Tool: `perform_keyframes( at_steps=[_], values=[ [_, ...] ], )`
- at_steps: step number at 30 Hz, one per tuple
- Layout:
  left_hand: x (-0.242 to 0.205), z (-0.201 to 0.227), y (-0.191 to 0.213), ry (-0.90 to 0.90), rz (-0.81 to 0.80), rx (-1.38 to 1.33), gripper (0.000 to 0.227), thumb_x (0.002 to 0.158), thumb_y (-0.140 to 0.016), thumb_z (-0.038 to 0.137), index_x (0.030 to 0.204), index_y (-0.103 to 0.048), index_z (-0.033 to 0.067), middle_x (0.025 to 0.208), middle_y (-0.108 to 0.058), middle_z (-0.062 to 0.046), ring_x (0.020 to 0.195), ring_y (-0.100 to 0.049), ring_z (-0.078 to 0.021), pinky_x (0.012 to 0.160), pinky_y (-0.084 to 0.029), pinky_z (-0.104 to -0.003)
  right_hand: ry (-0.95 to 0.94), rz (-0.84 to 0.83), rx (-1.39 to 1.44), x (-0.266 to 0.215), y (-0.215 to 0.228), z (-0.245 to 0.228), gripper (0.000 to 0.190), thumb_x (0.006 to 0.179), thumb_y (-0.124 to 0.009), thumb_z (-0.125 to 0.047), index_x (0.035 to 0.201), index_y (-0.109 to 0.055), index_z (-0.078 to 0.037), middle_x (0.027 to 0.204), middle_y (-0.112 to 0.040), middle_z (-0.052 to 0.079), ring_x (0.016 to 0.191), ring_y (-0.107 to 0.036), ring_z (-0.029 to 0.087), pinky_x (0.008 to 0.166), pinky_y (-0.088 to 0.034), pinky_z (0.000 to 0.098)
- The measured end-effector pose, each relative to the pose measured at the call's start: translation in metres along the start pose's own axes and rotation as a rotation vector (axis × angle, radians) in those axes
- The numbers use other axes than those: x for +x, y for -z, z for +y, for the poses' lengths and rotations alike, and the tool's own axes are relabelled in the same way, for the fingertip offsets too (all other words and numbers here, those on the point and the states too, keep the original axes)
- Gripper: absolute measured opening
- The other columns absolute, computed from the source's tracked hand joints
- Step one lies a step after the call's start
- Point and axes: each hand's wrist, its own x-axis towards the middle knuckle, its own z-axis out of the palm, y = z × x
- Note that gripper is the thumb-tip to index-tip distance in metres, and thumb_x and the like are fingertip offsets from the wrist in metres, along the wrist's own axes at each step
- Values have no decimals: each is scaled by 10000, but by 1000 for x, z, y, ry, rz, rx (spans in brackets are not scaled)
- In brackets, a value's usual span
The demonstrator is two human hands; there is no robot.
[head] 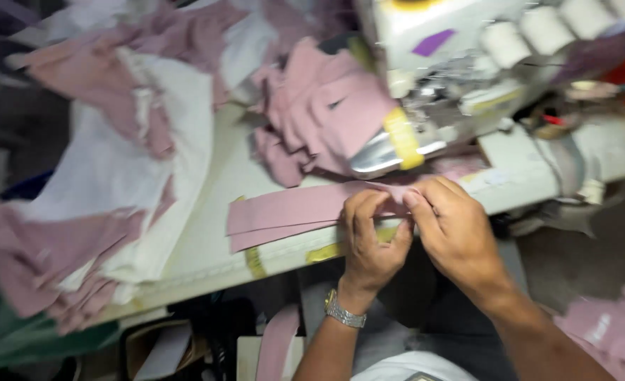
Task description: The person is using an industrial overlock sewing machine to join or finish the edges of pink fabric strips.
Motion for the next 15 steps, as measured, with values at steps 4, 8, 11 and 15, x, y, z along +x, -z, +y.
perform_keyframes(
  at_steps=[4, 8, 11, 15],
  values=[
    [3, -65, 93, 110, -77, 449, 632, 710, -608, -144, 1326, -607, -1, 1269, -606, -195, 1228, -593, -390, 1101, -434, -501, -134, 11, -9, -4, 19, -51, 189, 1051, -581, -236, 1048, -744, -140, 849, -697, 52, 826, -677, 204, 766, -519, 342],
    [37, -104, 219, 283, -208, 418, 682, 641, -434, -256, 1226, -692, -20, 1224, -710, -184, 1166, -668, -316, 1116, -508, -394, -136, 118, -9, 6, 48, -16, 225, 1175, -559, -170, 1274, -706, -32, 824, -585, 24, 735, -481, 126, 694, -410, 291],
    [47, -65, 258, 642, -63, 205, 373, 891, -614, -111, 1170, -696, 122, 1317, -689, -85, 1321, -610, -248, 1218, -496, -402, -301, 149, 128, -6, 49, 32, 196, 1150, -593, -165, 1251, -694, -31, 938, -619, 20, 758, -480, 95, 671, -385, 228],
    [12, -87, 242, 494, 376, -895, 231, 853, -866, 226, 1026, -716, 198, 1179, -703, -41, 1134, -658, -208, 1081, -561, -445, -443, 119, 196, -22, 21, 74, 121, 1085, -642, -188, 1051, -703, -89, 794, -548, -50, 705, -421, 54, 628, -306, 190]
  ],
)
